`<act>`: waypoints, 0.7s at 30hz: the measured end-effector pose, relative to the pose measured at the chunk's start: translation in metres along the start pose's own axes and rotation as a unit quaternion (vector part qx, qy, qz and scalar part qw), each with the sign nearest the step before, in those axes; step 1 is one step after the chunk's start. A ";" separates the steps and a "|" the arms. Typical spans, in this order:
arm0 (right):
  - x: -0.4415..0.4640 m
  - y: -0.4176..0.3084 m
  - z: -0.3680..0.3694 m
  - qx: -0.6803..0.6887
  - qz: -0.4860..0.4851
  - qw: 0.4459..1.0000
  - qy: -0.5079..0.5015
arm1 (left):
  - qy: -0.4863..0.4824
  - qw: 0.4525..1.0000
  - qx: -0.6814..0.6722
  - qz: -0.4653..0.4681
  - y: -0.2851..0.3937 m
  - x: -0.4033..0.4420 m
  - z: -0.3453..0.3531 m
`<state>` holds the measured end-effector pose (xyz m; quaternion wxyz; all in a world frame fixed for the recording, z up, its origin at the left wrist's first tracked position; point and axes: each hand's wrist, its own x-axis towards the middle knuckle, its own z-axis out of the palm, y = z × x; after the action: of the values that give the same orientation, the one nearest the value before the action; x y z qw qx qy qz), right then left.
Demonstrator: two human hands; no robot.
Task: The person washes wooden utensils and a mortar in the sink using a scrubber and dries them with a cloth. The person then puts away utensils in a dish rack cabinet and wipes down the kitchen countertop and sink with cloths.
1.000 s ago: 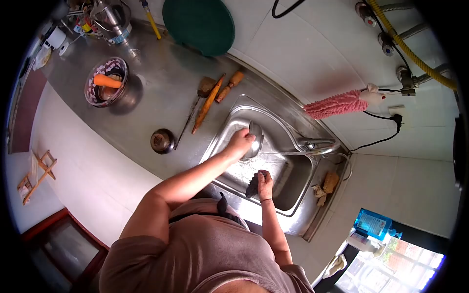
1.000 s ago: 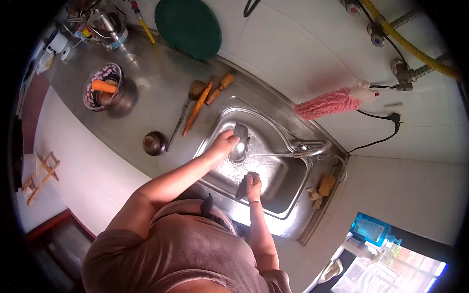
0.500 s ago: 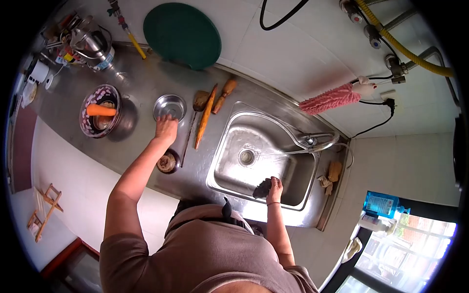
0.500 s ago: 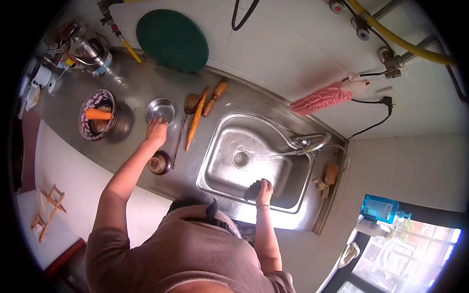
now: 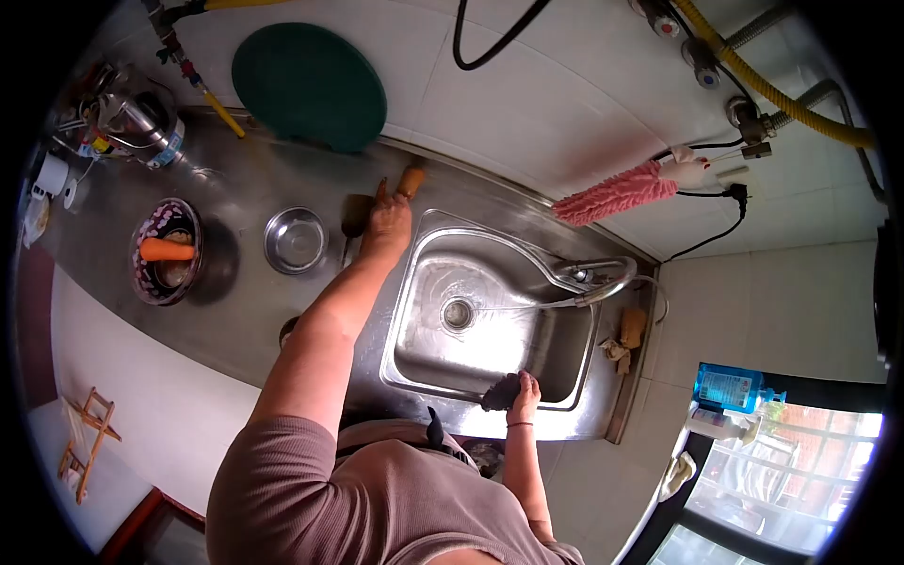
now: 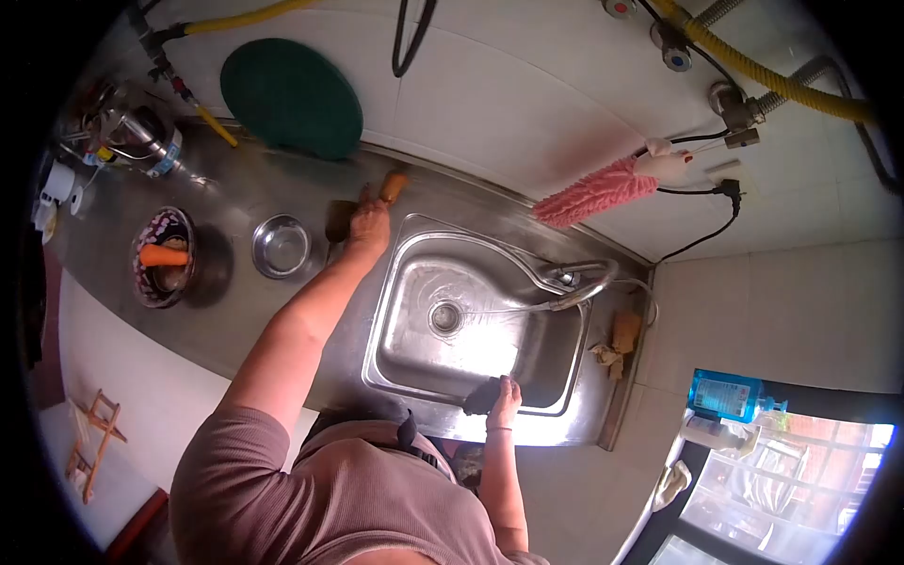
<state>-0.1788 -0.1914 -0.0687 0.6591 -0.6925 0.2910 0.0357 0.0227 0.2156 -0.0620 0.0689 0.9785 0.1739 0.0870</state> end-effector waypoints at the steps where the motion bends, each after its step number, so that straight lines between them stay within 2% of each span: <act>1: 0.002 0.001 -0.005 -0.001 0.002 1.000 0.001 | 0.028 0.999 -0.011 -0.012 0.004 -0.002 -0.003; 2: 0.006 0.004 -0.006 0.021 0.010 1.000 0.008 | 0.028 1.000 -0.010 -0.011 0.012 -0.004 -0.006; 4: 0.003 -0.003 0.003 0.050 0.023 0.998 0.014 | -0.139 0.966 -0.189 -0.111 0.042 -0.018 -0.055; 6: -0.005 -0.047 0.033 0.080 -0.038 0.996 0.022 | -0.118 0.922 -0.337 -0.152 0.069 -0.041 -0.031; 7: 0.011 -0.039 0.036 0.079 -0.072 0.994 0.015 | -0.153 0.871 -0.439 -0.158 0.085 -0.057 -0.035; 8: 0.012 -0.054 0.049 0.069 -0.103 0.992 0.013 | -0.239 0.807 -0.516 -0.158 0.096 -0.074 -0.009; 9: 0.014 -0.073 0.066 0.059 -0.135 0.989 0.010 | -0.324 0.667 -0.646 -0.182 0.111 -0.092 -0.017; 10: 0.019 -0.085 0.079 -0.007 -0.209 0.978 0.002 | -0.367 0.615 -0.667 -0.205 0.127 -0.107 -0.033; 11: 0.022 -0.094 0.088 -0.073 -0.279 0.957 -0.007 | -0.386 0.584 -0.684 -0.205 0.142 -0.125 -0.027; 12: 0.026 -0.102 0.096 -0.089 -0.307 0.946 -0.047 | -0.420 0.570 -0.685 -0.170 0.151 -0.136 -0.031; 13: 0.013 -0.130 0.112 -0.098 -0.366 0.923 -0.067 | -0.440 0.595 -0.652 -0.161 0.165 -0.145 -0.036; 15: 0.039 -0.121 0.111 -0.217 -0.417 0.869 -0.154 | -0.461 0.619 -0.619 -0.144 0.177 -0.157 -0.039; 16: 0.044 -0.129 0.110 -0.221 -0.395 0.871 -0.192 | -0.458 0.621 -0.619 -0.147 0.177 -0.162 -0.040; 17: 0.053 -0.128 0.108 -0.238 -0.434 0.847 -0.196 | -0.374 0.735 -0.563 -0.054 0.175 -0.167 -0.040; 18: 0.057 -0.135 0.106 -0.267 -0.426 0.839 -0.208 | -0.279 0.826 -0.488 0.041 0.173 -0.168 -0.041; 19: 0.059 -0.141 0.104 -0.295 -0.416 0.832 -0.218 | -0.276 0.829 -0.485 0.039 0.171 -0.165 -0.063; 20: 0.065 -0.142 0.102 -0.292 -0.417 0.832 -0.222 | -0.306 0.862 -0.384 0.127 0.171 -0.164 -0.087; 21: 0.074 -0.142 0.102 -0.349 -0.408 0.810 -0.236 | -0.329 0.878 -0.273 0.213 0.171 -0.162 -0.103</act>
<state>-0.0193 -0.1279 0.0125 0.3757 -0.9012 -0.2145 0.0252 -0.0906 0.0101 0.0429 0.3665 0.9064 -0.1023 -0.1834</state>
